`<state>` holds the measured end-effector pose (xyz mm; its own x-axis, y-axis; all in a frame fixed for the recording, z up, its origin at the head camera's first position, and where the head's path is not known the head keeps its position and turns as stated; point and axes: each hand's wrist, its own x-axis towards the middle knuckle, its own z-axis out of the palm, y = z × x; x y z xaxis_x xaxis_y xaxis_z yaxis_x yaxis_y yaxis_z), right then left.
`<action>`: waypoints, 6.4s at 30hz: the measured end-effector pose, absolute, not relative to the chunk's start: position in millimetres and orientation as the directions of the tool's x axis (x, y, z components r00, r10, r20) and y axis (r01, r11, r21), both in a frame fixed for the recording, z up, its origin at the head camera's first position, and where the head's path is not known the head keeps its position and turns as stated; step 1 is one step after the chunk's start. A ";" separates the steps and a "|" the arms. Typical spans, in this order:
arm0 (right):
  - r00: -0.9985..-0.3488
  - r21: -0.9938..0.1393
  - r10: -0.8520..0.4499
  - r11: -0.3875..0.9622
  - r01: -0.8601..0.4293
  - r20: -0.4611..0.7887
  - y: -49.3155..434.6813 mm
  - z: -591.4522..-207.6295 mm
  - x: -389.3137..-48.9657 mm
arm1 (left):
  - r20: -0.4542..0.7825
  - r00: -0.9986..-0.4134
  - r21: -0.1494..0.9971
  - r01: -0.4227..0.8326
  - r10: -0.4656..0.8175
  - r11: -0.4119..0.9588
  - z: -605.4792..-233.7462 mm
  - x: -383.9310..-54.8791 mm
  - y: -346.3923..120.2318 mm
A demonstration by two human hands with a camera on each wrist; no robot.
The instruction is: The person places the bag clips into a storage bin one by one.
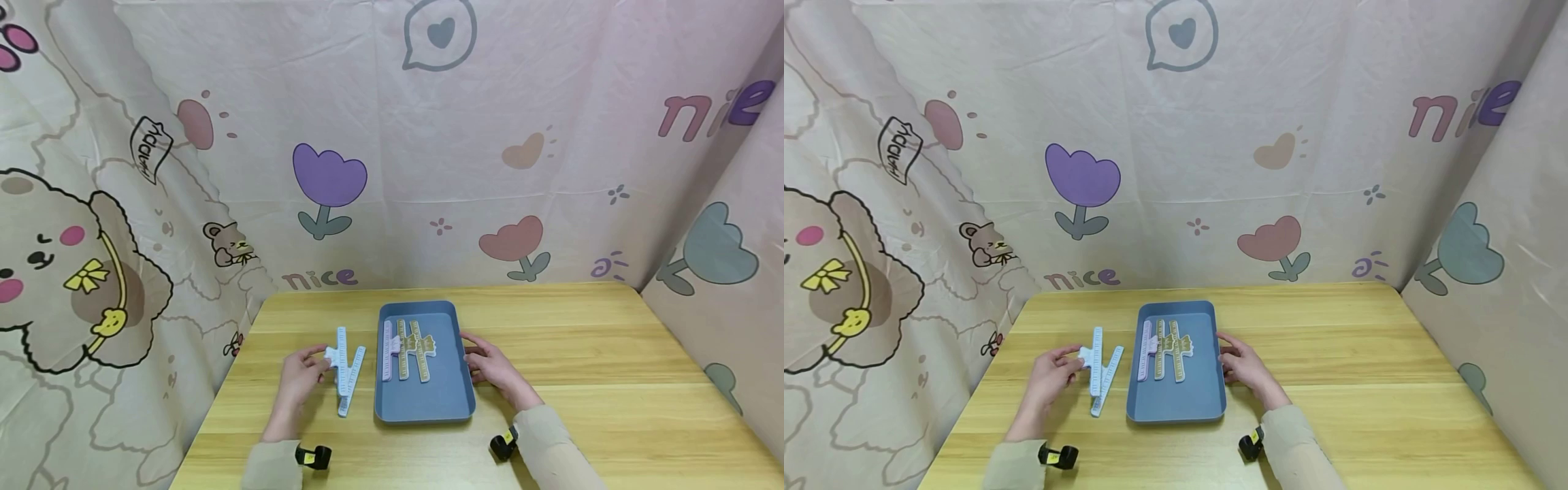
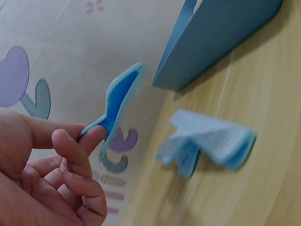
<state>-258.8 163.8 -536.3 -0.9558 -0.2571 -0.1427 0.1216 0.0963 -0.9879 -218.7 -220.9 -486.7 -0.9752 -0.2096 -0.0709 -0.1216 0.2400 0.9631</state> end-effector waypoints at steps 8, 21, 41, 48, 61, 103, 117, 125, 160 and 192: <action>-0.953 -0.987 -0.263 0.106 0.124 -0.148 163.8 -533.3 -258.8 | -0.050 -0.988 0.969 -0.084 -0.149 0.232 -484.9 -219.5 -188.0; -0.959 -0.986 -0.241 0.108 0.124 -0.147 162.8 -540.2 -261.4 | -0.049 -0.999 0.979 -0.051 -0.016 0.199 -477.1 -220.3 -141.3; -0.962 -0.987 -0.234 0.110 0.121 -0.144 163.0 -537.8 -258.9 | -0.094 -0.995 0.986 -0.087 0.041 0.145 -476.2 -252.2 -88.4; -0.960 -0.987 -0.240 0.107 0.123 -0.146 162.3 -532.8 -257.2 | -0.084 -0.995 0.992 -0.078 0.061 0.098 -481.4 -255.2 -69.0; -0.964 -0.983 -0.212 0.122 0.136 -0.160 162.4 -539.0 -260.4 | -0.158 -0.986 0.984 -0.152 0.061 0.096 -486.8 -261.6 -43.1; -0.965 -0.983 -0.208 0.121 0.136 -0.159 163.7 -539.2 -261.8 | -0.237 -0.941 0.867 -0.092 0.242 0.489 -487.8 -253.7 -35.8; -0.967 -0.980 -0.191 0.139 0.142 -0.168 161.4 -539.3 -260.6 | -0.056 -0.973 0.894 0.051 0.224 0.446 -471.3 -237.4 -70.3; -0.966 -0.981 -0.191 0.116 0.156 -0.176 161.4 -536.5 -259.6 | 0.004 -0.987 0.900 0.075 0.163 0.429 -464.5 -229.4 -101.6; -0.965 -0.980 -0.195 0.122 0.154 -0.176 161.4 -538.2 -261.2 | -0.008 -0.970 0.916 -0.105 -0.244 0.387 -503.1 -226.9 -211.5; -0.967 -0.982 -0.191 0.118 0.149 -0.169 162.2 -538.7 -261.0 | -0.119 -0.980 0.889 -0.176 -0.158 0.423 -521.7 -219.1 -211.1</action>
<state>-261.0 162.2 -538.7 -0.9668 -0.1914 -0.1694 0.1487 0.1180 -0.9818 -219.1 -211.1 -521.7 -0.9802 -0.1578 -0.1194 -0.1764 0.4228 0.8889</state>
